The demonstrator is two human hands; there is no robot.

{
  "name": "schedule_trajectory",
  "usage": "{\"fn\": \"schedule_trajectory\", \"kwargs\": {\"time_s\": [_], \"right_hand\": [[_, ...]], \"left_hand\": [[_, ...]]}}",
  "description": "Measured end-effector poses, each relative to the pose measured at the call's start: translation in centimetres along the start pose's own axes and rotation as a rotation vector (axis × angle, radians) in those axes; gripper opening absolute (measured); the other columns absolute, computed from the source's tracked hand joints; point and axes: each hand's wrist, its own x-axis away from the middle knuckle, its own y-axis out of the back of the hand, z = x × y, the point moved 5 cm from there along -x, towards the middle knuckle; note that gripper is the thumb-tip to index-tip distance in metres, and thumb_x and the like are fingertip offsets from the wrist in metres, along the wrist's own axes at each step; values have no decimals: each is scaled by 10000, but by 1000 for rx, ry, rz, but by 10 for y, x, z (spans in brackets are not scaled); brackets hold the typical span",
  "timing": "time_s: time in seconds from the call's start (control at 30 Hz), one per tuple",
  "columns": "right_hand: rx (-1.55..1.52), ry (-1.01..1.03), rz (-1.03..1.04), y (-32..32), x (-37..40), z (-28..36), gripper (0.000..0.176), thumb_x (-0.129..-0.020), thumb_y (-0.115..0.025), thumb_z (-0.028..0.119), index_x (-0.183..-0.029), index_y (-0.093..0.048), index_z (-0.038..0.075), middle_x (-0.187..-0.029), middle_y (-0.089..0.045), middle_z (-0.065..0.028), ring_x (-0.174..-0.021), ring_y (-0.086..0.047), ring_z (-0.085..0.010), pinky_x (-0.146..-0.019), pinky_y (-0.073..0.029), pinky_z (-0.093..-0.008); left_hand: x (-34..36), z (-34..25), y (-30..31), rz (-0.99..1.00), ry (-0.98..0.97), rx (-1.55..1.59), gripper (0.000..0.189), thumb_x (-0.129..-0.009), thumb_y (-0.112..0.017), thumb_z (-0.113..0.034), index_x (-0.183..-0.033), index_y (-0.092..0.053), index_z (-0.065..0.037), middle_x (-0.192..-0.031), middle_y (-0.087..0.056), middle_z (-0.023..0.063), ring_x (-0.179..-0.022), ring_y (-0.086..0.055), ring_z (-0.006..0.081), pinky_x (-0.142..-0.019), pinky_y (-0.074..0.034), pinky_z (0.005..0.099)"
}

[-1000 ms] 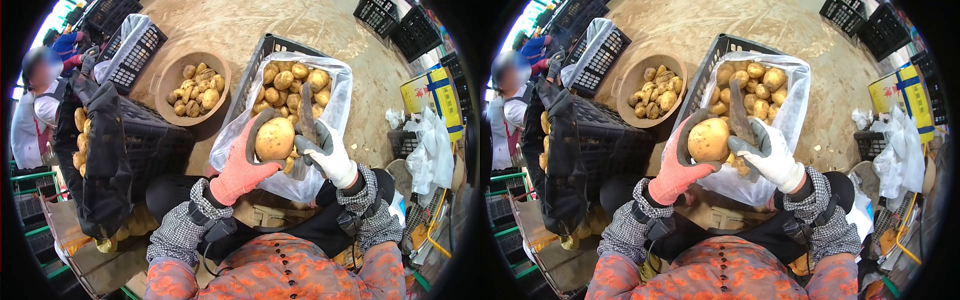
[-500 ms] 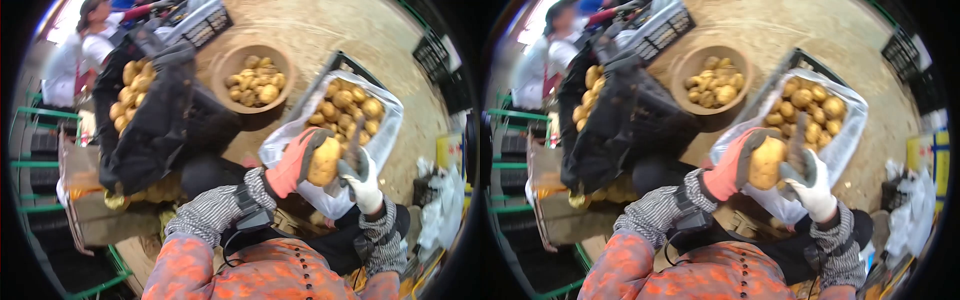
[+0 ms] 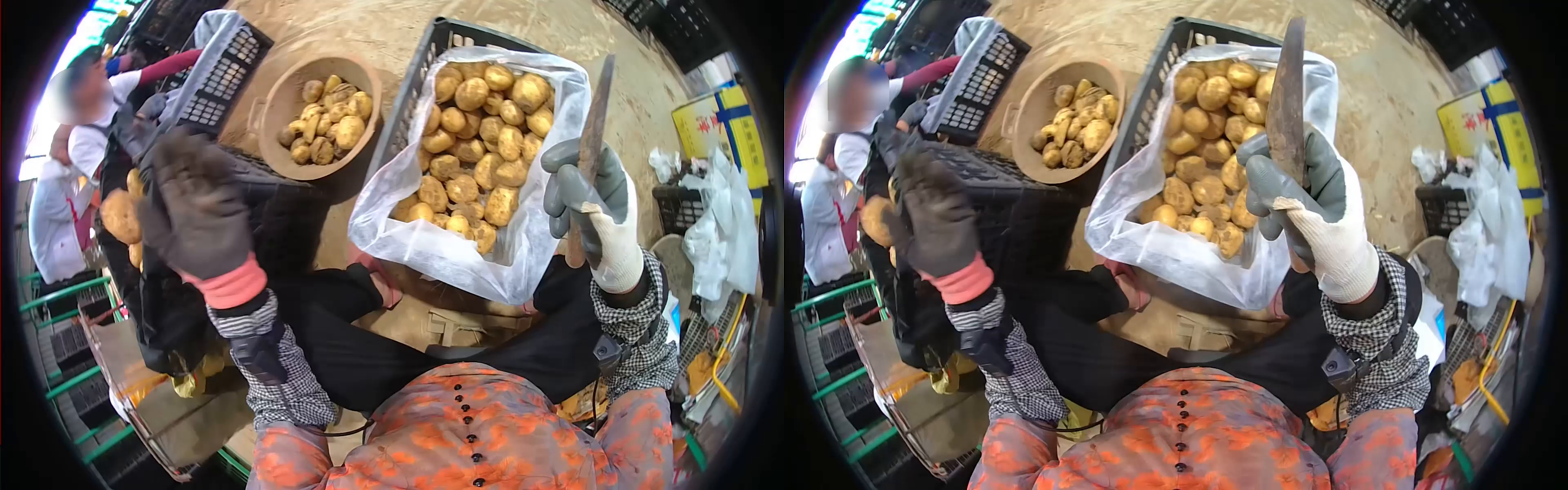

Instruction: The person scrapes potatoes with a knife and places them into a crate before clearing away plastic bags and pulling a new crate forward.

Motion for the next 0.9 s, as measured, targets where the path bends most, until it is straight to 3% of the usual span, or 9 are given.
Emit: {"fn": "schedule_trajectory", "kwargs": {"time_s": [0.1,0.17,0.23,0.3,0.47,0.57,0.6,0.7,0.9], "right_hand": [[0,88,-64,9,1,12,254,-902,-622,161,-1072,-560,-17,-825,-581,-55,-586,-511,-64,-466,-390,-189],[-63,85,-58,20,1,17,259,-899,-625,170,-1062,-567,-23,-825,-584,-55,-577,-504,-62,-460,-382,-187],[-83,78,-81,28,-1,18,293,-895,-627,168,-1099,-550,-27,-887,-616,-83,-595,-532,-72,-471,-414,-190],[-89,150,-209,30,-1,24,289,-958,-515,258,-1066,-536,-9,-647,-525,-4,-516,-467,-49,-466,-372,-173],[-51,100,-281,47,-1,28,321,-941,-543,296,-1057,-536,-3,-630,-523,-4,-511,-468,-53,-476,-382,-183],[-29,56,-234,51,0,35,339,-927,-565,307,-1057,-527,-4,-636,-536,-14,-515,-477,-50,-478,-384,-183],[-26,44,-218,51,0,38,346,-923,-572,311,-1057,-524,-4,-637,-540,-18,-517,-480,-49,-478,-385,-183],[-19,-4,-177,48,-1,41,367,-909,-593,322,-1057,-515,-5,-643,-553,-28,-521,-489,-46,-479,-388,-183],[-1,16,-161,46,-11,29,311,-905,-599,297,-1034,-556,18,-652,-555,-16,-513,-482,-48,-475,-380,-183]], "left_hand": [[13,99,32,-172,413,-341,487,-937,-487,-210,-1352,-387,27,-1273,-525,145,-1138,-535,217,-929,-454,345],[14,169,28,2,757,-1046,397,-932,-491,-180,-1270,-478,27,-1188,-574,99,-1073,-572,181,-899,-461,284],[34,219,62,255,802,-1329,385,-894,-530,-163,-1231,-512,21,-1170,-595,123,-1080,-576,222,-912,-454,300],[41,255,97,589,972,-1655,448,-860,-566,-195,-1255,-491,3,-1225,-561,179,-1122,-553,290,-949,-436,339],[70,319,222,543,1407,-1970,652,-801,-620,-318,-1305,-389,24,-1318,-453,241,-1240,-447,340,-1013,-394,385],[81,326,244,255,1438,-2108,708,-766,-656,-362,-1291,-392,33,-1284,-468,268,-1224,-463,338,-1015,-392,381],[97,332,302,412,1438,-2015,802,-742,-678,-390,-1337,-338,28,-1300,-450,274,-1225,-463,335,-1019,-391,377],[70,315,236,183,1364,-1994,893,-718,-699,-393,-1378,-277,34,-1316,-441,272,-1230,-459,335,-1021,-389,362],[98,332,284,108,1197,-1999,835,-731,-722,-311,-1382,-304,5,-1265,-520,197,-1159,-528,299,-965,-439,351]]}}
